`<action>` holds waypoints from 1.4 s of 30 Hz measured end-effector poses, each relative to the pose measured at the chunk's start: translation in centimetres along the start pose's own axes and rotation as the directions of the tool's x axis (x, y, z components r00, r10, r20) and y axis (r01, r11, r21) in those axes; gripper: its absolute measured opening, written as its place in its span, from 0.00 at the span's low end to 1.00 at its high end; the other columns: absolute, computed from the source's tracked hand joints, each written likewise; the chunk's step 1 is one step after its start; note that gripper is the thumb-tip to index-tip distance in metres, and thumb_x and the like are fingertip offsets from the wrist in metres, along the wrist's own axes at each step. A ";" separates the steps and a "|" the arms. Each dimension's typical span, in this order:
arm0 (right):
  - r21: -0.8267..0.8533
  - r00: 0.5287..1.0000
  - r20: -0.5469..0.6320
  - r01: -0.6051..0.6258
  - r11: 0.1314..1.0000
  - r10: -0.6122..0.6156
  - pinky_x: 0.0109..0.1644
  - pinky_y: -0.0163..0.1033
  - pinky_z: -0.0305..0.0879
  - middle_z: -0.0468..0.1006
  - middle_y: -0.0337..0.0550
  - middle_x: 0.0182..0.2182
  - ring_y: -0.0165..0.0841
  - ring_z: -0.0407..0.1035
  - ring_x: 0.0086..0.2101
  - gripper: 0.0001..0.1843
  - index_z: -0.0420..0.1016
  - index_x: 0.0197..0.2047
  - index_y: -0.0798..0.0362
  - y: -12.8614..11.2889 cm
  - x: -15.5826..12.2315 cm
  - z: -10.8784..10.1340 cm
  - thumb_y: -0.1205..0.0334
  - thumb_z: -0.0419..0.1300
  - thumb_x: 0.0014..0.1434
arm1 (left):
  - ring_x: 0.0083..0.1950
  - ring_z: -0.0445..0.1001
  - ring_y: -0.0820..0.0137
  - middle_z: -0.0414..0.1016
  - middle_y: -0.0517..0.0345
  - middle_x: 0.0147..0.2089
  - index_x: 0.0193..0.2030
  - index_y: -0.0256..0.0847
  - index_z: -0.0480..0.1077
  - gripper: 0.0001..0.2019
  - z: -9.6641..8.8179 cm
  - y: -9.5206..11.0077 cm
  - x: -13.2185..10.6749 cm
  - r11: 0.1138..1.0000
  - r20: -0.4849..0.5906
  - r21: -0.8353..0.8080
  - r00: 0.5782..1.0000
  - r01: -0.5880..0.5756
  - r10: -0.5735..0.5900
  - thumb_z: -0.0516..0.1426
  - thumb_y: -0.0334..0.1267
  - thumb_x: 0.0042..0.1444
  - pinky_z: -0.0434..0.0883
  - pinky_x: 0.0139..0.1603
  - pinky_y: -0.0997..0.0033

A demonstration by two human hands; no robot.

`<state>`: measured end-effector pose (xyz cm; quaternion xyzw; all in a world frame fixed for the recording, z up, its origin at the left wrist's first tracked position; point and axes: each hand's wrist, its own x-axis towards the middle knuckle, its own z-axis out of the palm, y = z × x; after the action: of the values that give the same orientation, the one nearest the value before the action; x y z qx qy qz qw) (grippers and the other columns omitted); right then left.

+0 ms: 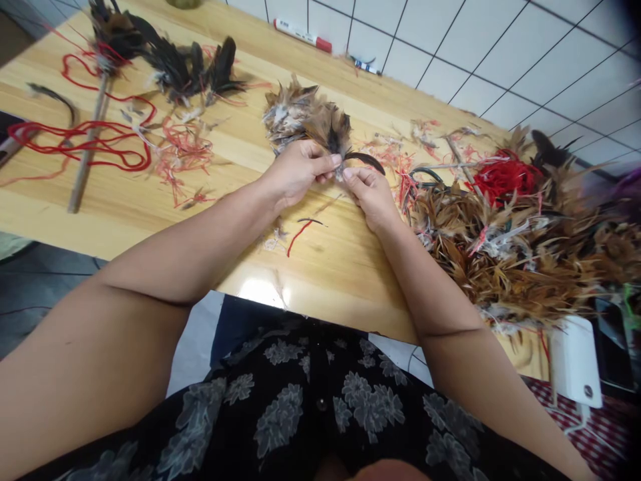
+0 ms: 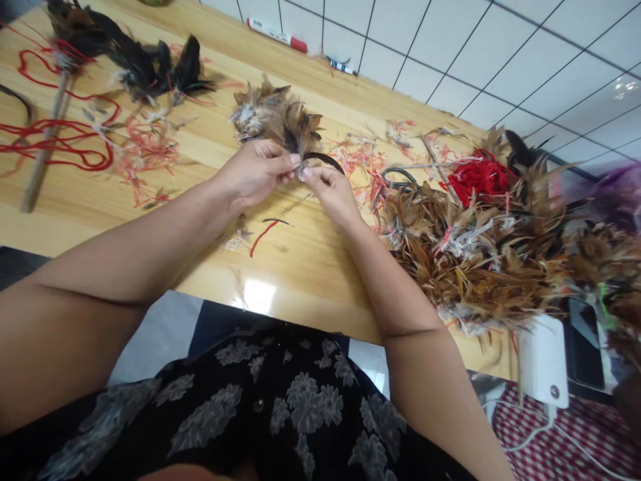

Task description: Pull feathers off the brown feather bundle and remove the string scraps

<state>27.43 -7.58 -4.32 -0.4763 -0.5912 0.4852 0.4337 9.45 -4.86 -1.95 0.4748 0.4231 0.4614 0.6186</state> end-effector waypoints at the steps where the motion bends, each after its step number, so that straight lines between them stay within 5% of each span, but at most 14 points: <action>1: 0.012 1.000 0.021 -0.018 1.000 0.018 0.51 0.43 0.75 0.78 0.41 0.33 0.38 0.75 0.45 0.37 0.77 0.33 0.47 -0.3 0.0 0.0 0.19 0.73 0.59 | 0.27 0.68 0.76 0.72 0.63 0.24 0.28 0.40 0.71 0.20 -0.1 -0.1 0.1 1.000 0.007 0.007 1.000 0.005 -0.005 0.73 0.27 0.68 0.69 0.34 0.75; 9: 0.026 0.995 0.057 -0.078 0.997 0.076 0.49 0.40 0.73 0.78 0.38 0.31 0.33 0.73 0.40 0.35 0.75 0.30 0.49 -0.6 0.0 0.1 0.26 0.78 0.58 | 0.28 0.74 0.74 0.75 0.62 0.26 0.30 0.38 0.75 0.18 -0.1 -0.4 0.0 0.997 0.088 0.030 0.993 0.076 -0.079 0.79 0.30 0.61 0.70 0.33 0.75; 18: -0.015 0.992 0.081 -0.094 0.995 0.095 0.51 0.40 0.75 0.75 0.37 0.30 0.34 0.71 0.40 0.36 0.68 0.30 0.47 0.0 0.1 0.4 0.25 0.76 0.60 | 0.37 0.76 0.70 0.86 0.50 0.34 0.31 0.39 0.86 0.18 -1.8 -0.5 -0.1 0.996 0.471 -0.083 0.882 0.033 0.010 0.84 0.48 0.53 0.69 0.36 0.68; 23: 0.032 0.991 0.106 -0.087 0.996 0.083 0.50 0.40 0.77 0.76 0.38 0.27 0.34 0.74 0.39 0.40 0.66 0.27 0.47 -0.7 -0.3 0.6 0.20 0.74 0.59 | 0.37 0.74 0.70 0.85 0.52 0.34 0.30 0.40 0.82 0.13 -1.3 -0.4 -0.3 0.991 0.390 -0.048 0.916 0.121 -0.093 0.78 0.34 0.64 0.67 0.38 0.65; 27: 0.075 0.991 0.095 -0.099 0.992 0.091 0.47 0.39 0.77 0.77 0.39 0.27 0.35 0.77 0.39 0.39 0.71 0.29 0.47 -1.7 -0.6 0.6 0.19 0.75 0.57 | 0.35 0.74 0.71 0.81 0.57 0.30 0.29 0.40 0.77 0.18 -0.6 0.1 -0.4 0.989 0.246 -0.068 0.963 0.128 -0.108 0.77 0.34 0.68 0.69 0.39 0.68; 33: 0.133 0.989 0.122 -0.101 0.986 0.085 0.43 0.39 0.75 0.76 0.39 0.28 0.34 0.75 0.37 0.37 0.80 0.36 0.48 -1.2 -0.3 -0.3 0.21 0.78 0.53 | 0.29 0.76 0.78 0.74 0.59 0.27 0.26 0.35 0.73 0.23 -0.6 1.4 0.1 0.965 0.128 -0.194 0.980 0.177 -0.154 0.73 0.31 0.74 0.67 0.32 0.77; 37: 0.149 0.991 0.114 -0.091 0.985 0.074 0.34 0.37 0.67 0.69 0.33 0.25 0.31 0.68 0.32 0.40 0.81 0.36 0.47 -0.2 0.2 -0.7 0.18 0.80 0.47 | 0.29 0.77 0.77 0.76 0.57 0.28 0.27 0.33 0.75 0.21 -0.7 1.8 -0.1 0.945 0.126 -0.245 0.974 0.217 -0.191 0.74 0.30 0.72 0.66 0.30 0.79; 42: 0.125 0.992 0.109 -0.074 0.989 0.061 0.41 0.39 0.74 0.76 0.38 0.30 0.35 0.76 0.40 0.41 0.75 0.32 0.47 -1.3 -0.1 0.1 0.17 0.80 0.46 | 0.28 0.76 0.79 0.76 0.55 0.27 0.24 0.32 0.76 0.23 -0.6 1.3 -0.3 0.929 0.190 -0.271 0.960 0.252 -0.205 0.71 0.28 0.75 0.67 0.29 0.80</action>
<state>27.16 -7.83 -3.07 -0.4409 -0.5640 0.5613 0.4153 8.59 -4.86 -0.74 0.3607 0.3523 0.4042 0.7632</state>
